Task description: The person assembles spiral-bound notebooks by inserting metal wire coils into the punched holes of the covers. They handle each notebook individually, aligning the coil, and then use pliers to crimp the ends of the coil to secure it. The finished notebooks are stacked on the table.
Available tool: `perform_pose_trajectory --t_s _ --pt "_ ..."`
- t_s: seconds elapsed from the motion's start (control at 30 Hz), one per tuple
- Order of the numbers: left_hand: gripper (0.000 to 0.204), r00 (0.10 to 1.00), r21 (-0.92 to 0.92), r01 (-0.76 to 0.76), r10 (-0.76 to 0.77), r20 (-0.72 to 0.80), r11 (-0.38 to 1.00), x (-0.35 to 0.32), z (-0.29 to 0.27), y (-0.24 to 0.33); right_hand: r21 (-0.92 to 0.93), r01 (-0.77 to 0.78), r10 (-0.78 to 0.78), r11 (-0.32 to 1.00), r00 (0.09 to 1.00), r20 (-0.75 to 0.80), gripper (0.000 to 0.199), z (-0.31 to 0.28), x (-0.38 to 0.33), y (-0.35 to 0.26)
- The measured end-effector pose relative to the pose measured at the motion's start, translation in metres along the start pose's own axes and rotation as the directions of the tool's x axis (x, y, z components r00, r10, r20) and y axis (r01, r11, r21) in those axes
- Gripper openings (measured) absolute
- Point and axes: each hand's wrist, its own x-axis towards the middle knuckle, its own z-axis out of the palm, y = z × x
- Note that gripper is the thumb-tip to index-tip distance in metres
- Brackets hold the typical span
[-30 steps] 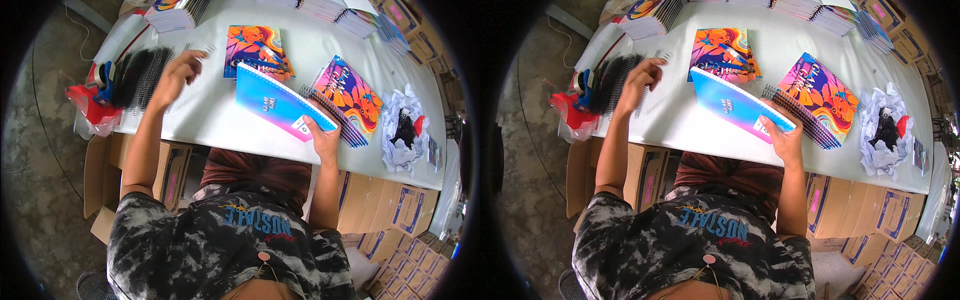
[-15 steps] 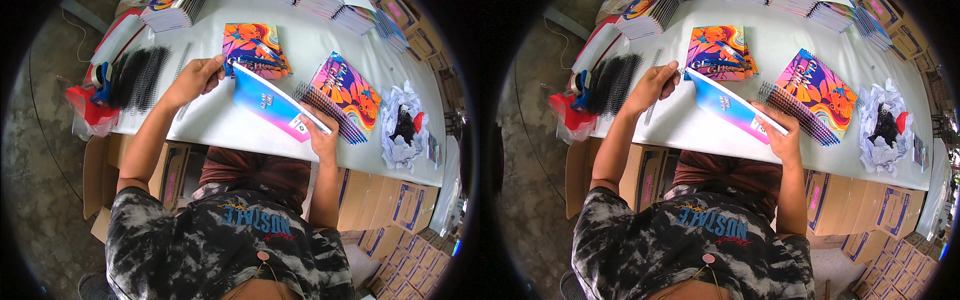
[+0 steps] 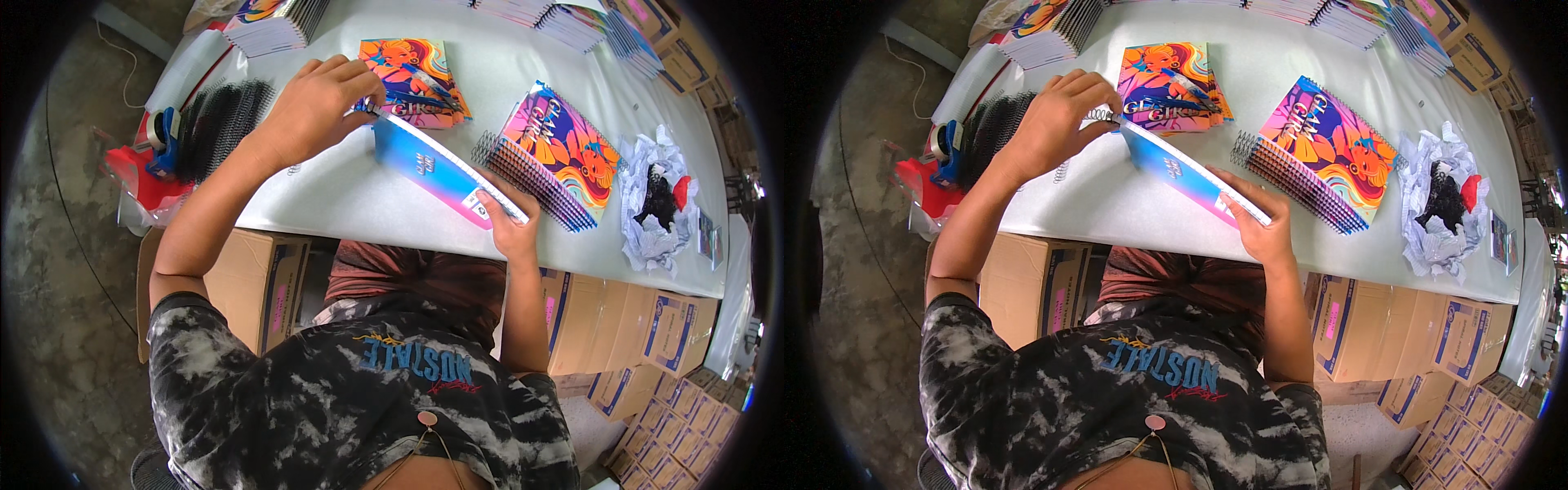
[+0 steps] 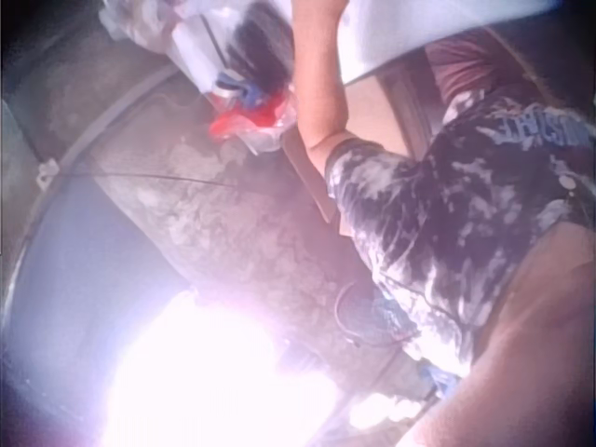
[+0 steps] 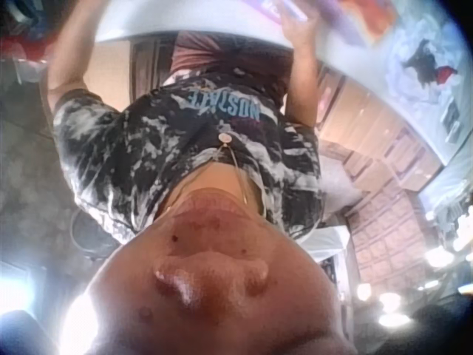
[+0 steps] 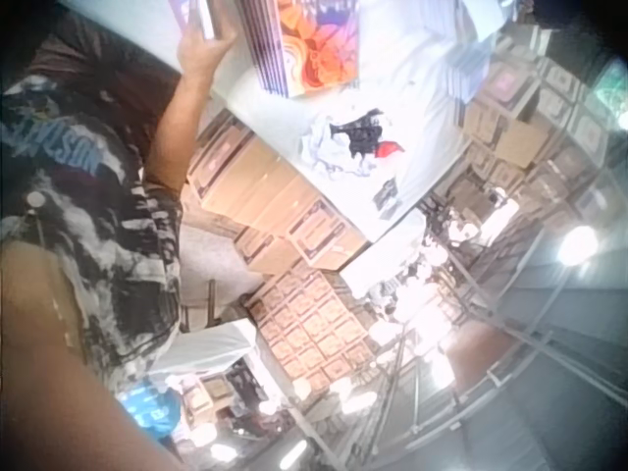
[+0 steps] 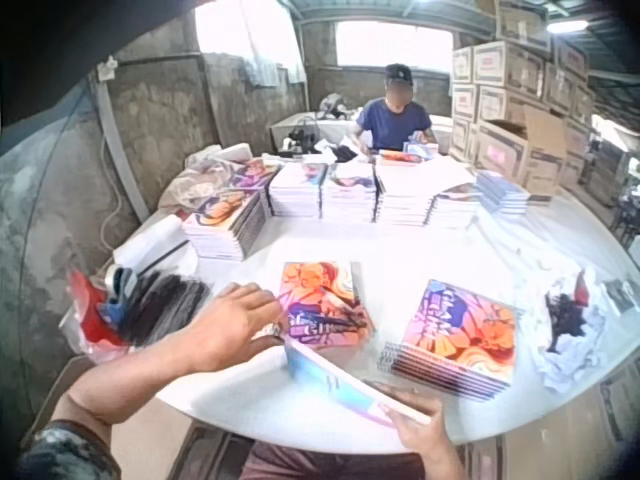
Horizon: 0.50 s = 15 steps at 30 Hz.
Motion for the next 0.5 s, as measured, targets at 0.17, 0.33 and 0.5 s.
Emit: perform_pose_trajectory --t_s 0.17,0.33,0.5 --pt "0.031 0.973 -0.012 0.026 -0.022 0.229 1.000 -0.004 -0.009 0.004 -0.006 0.065 -0.065 0.998 0.998 0.021 0.025 0.003 0.000 -0.004" --pt "0.030 0.980 0.161 -0.110 0.134 -0.150 0.981 -0.005 -0.001 0.009 -0.016 -0.001 0.001 1.000 1.000 0.023 0.024 0.005 -0.004 -0.008" --pt "0.028 0.998 0.104 -0.067 0.065 0.024 0.992 -0.002 -0.008 0.010 -0.024 0.056 -0.055 0.998 0.998 0.025 0.023 0.008 -0.005 -0.010"
